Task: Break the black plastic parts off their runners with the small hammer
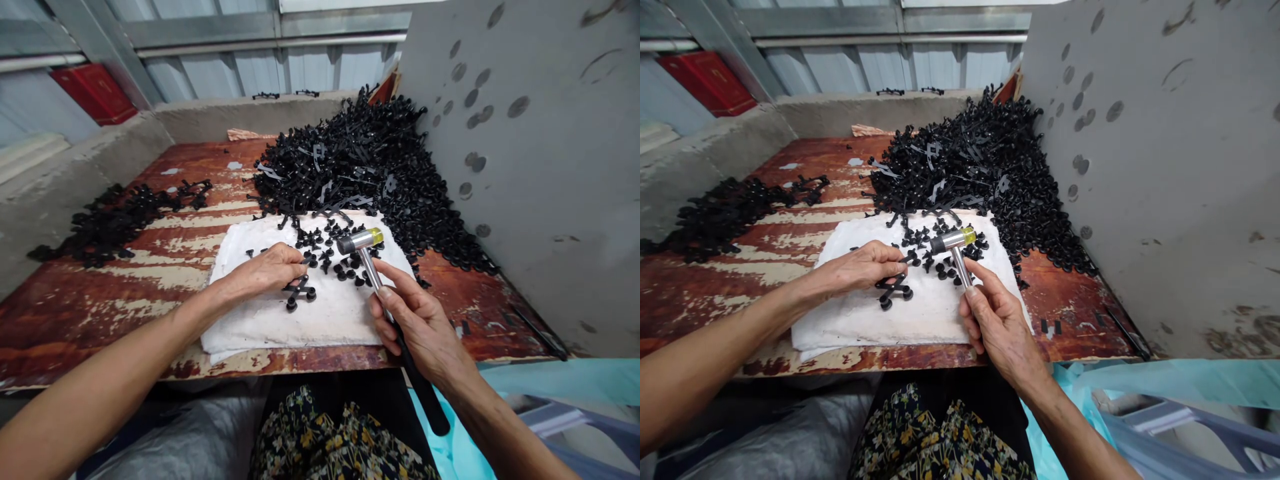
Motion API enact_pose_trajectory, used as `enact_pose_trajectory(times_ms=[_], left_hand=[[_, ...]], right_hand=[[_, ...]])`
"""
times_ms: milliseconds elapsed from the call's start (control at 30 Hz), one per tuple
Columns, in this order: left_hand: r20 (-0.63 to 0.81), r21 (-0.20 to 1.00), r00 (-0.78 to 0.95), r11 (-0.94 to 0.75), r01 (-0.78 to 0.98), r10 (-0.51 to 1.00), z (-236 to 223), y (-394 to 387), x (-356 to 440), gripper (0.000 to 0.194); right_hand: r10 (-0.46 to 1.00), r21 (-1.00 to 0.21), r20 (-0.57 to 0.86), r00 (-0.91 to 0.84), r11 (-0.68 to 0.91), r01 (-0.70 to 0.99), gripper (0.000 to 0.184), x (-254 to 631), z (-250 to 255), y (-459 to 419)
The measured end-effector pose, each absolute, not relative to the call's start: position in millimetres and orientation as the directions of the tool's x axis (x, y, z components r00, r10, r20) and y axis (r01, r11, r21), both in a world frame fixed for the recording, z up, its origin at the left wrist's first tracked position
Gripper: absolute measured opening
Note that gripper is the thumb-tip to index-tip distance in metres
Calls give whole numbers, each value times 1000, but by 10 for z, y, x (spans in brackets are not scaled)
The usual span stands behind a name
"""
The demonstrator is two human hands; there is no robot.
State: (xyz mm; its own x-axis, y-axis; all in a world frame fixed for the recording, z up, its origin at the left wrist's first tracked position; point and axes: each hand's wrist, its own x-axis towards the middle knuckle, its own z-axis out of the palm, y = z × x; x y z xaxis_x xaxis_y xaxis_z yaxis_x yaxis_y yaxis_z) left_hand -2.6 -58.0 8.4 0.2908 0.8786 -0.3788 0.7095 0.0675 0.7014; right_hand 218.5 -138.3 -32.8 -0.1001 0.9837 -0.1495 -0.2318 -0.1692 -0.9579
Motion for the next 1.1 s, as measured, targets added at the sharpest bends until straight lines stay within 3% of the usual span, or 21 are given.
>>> enact_pose_trajectory(times_ms=[333,433,500,600,700,867,1000,1100], left_hand=[[-488,603,288,80,794,824,105,-470,-39,25],[-489,608,305,69,791,817,116,-478,-49,25],[-495,593,301,64,802,815,131,-480,-45,24],[-487,563,307,25,826,818,158,-467,-31,21],[-469,541,323,-22,841,822,177,-451,-25,21],[-479,525,329,-35,851,814,183,-449,-32,23],[-474,517,311,-25,855,823,177,-443,-29,23],[-494,533,312,-1,846,812,159,-436,-26,23]], right_hand=[[976,-968,-168,-140,-190,-162,62,2192,-305,-1359],[969,-984,-172,-175,-177,-10,56,2190,-257,-1329],[979,-982,-64,-195,-27,185,49,2177,-214,-1289],[941,-840,234,-243,321,436,44,2150,-153,-1205],[856,-653,422,-299,516,555,48,2134,-142,-1118],[803,-400,398,-444,587,703,53,2138,-184,-1060],[773,-366,494,-397,599,712,54,2145,-167,-1082],[786,-287,414,-459,591,754,57,2152,-173,-1079]])
